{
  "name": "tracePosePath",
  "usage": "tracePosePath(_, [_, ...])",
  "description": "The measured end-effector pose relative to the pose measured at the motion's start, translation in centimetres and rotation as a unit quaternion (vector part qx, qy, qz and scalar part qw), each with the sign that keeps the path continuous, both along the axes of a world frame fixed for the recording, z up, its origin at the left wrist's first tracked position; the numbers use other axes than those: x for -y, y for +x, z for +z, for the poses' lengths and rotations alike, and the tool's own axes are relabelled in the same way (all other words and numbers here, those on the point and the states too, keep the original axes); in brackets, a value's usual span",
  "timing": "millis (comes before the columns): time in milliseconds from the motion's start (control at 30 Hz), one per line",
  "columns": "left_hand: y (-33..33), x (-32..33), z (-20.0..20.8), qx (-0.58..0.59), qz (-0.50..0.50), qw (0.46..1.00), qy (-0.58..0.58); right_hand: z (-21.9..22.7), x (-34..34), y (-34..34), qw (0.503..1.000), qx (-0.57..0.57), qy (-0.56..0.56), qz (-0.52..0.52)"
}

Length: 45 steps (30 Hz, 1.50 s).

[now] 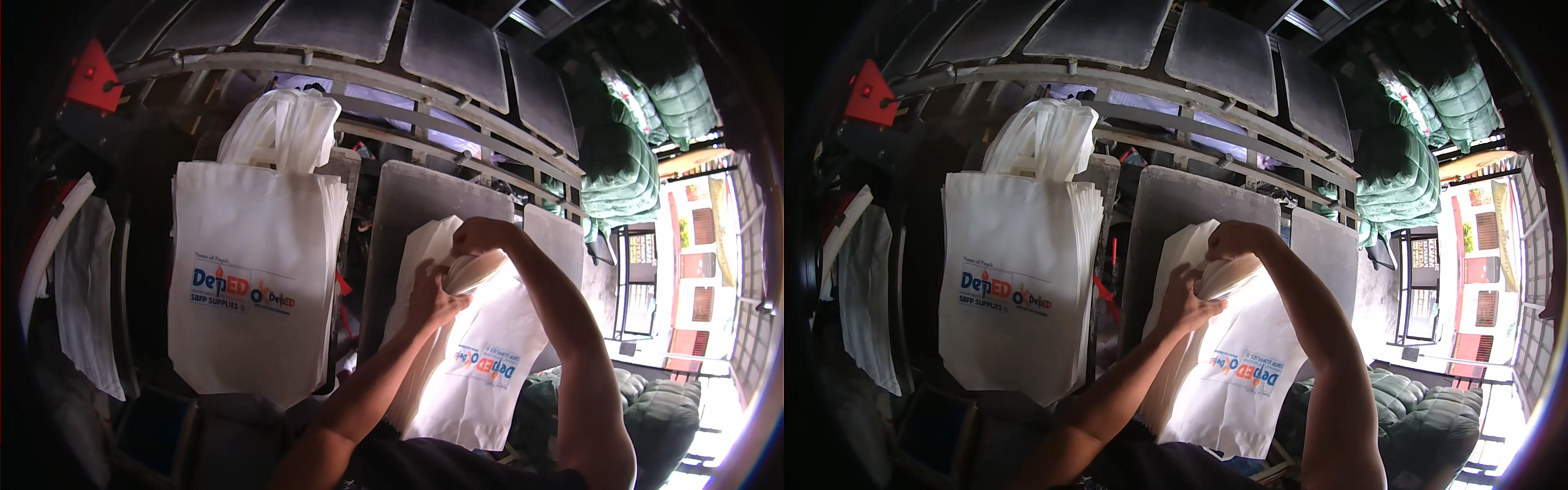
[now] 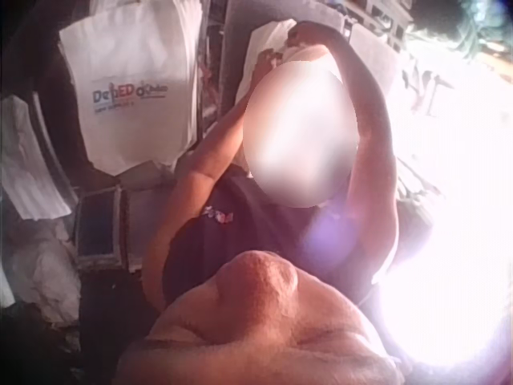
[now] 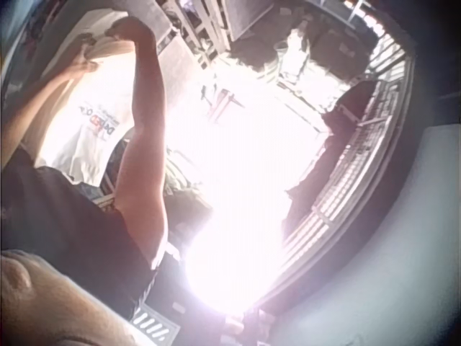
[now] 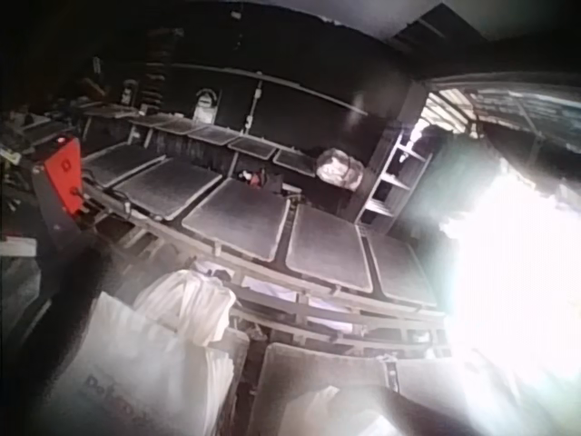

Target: The person uses a heat press machine on a white bag, then unpacks a stack of white bags from plastic, aligns them, and stacks them on a table.

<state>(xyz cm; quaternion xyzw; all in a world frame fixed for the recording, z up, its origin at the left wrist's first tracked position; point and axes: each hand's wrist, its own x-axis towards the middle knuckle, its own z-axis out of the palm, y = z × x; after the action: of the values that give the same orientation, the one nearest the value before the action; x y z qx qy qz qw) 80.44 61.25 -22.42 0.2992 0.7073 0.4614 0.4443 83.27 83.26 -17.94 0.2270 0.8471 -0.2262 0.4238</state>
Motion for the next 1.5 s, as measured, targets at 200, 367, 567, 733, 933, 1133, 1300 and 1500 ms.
tracePosePath(200, [0.2,0.4,1.4,0.036,-0.030,0.999,0.001,-4.2,0.8,0.9,0.919,-0.318,0.234,0.014])
tracePosePath(367, [0.5,0.6,0.2,0.021,-0.002,1.000,0.015,-2.8,0.4,-0.6,0.968,-0.173,0.177,0.045])
tracePosePath(567, [0.3,0.8,1.7,0.037,0.024,0.998,0.037,0.4,0.0,0.5,0.999,-0.020,0.045,0.012])
tracePosePath(733, [0.7,0.7,1.9,0.079,0.014,0.996,0.024,-1.9,0.7,-0.6,0.974,-0.155,0.109,-0.127])
tracePosePath(933, [1.5,1.0,1.4,0.036,0.037,0.998,0.039,-5.3,0.6,-1.5,0.975,-0.180,0.127,0.006])
tracePosePath(1133, [1.8,1.4,1.8,0.067,0.040,0.996,0.043,0.4,2.1,0.6,0.974,-0.184,0.130,-0.030])
tracePosePath(1300, [2.8,1.3,0.8,0.074,0.041,0.995,0.052,1.2,2.4,2.3,0.926,-0.335,0.143,0.101])
tracePosePath(1500, [3.0,1.9,1.1,-0.019,0.078,0.991,0.103,4.0,3.0,-0.8,0.986,-0.034,0.013,-0.161])
